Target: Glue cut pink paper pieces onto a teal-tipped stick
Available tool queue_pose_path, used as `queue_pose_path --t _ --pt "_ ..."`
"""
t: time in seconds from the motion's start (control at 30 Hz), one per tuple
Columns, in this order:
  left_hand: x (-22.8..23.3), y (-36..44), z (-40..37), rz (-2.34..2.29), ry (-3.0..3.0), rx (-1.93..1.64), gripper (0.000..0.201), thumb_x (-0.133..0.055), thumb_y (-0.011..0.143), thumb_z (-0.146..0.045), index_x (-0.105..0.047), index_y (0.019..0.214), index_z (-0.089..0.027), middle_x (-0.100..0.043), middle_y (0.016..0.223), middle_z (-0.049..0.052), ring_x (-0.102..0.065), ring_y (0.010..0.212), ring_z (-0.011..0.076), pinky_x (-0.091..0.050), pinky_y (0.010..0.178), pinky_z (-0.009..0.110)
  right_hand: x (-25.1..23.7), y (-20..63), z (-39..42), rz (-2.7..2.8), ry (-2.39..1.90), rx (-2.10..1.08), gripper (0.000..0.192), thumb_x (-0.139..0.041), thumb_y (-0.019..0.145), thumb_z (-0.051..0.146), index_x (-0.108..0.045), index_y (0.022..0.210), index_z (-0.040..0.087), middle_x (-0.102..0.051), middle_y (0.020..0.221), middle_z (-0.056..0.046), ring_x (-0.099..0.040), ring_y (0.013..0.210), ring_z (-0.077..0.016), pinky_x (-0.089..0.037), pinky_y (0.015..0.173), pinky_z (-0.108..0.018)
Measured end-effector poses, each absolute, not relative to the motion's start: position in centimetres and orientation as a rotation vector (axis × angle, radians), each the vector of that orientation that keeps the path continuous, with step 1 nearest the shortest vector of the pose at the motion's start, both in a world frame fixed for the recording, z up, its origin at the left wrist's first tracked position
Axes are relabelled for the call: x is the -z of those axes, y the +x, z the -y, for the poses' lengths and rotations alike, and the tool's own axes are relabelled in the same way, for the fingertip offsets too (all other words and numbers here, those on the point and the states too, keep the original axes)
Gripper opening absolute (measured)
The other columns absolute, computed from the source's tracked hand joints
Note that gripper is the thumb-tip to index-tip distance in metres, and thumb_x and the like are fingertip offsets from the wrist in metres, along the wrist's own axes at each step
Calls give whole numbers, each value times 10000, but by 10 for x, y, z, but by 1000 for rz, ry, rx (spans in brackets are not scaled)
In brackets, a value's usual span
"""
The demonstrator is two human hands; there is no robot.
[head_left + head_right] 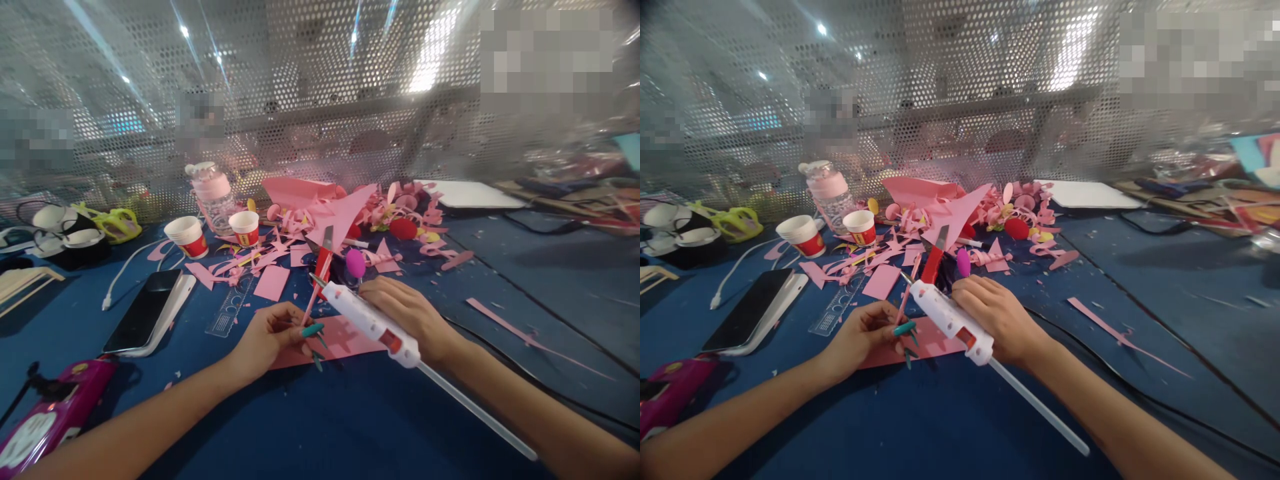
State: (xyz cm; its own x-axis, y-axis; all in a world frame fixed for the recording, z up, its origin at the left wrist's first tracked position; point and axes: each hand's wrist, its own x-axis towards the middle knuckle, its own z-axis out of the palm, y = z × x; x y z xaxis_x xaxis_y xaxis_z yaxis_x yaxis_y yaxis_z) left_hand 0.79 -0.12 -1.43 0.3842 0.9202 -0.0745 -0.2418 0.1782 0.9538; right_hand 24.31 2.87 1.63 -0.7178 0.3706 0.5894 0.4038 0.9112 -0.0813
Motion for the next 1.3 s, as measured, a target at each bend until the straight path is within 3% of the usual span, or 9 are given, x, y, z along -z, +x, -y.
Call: queue_pose_path --t 0.2,0.53,1.3 --pt "15 8 0 -797 1082 -963 177 -705 653 -217 -569 711 -118 -664 664 24 -630 521 114 -521 562 240 -11 245 -30 2291 -708 1 162 -383 820 245 -454 953 187 -576 875 -107 -569 782 -208 -469 634 -327" --pt "15 8 0 -801 1084 -967 194 -712 642 -228 -564 701 -117 -669 665 28 -622 511 115 -519 564 257 -10 249 -31 2320 -671 -125 188 -373 818 310 -434 946 186 -554 845 -92 -551 713 -203 -440 587 -311" --pt "14 9 1 -823 1086 -977 207 -715 638 -239 -557 695 -119 -661 639 22 -626 515 118 -521 554 244 -10 250 -32 2303 -677 -158 246 -481 717 175 -418 954 199 -538 844 -61 -526 691 -173 -430 570 -273"
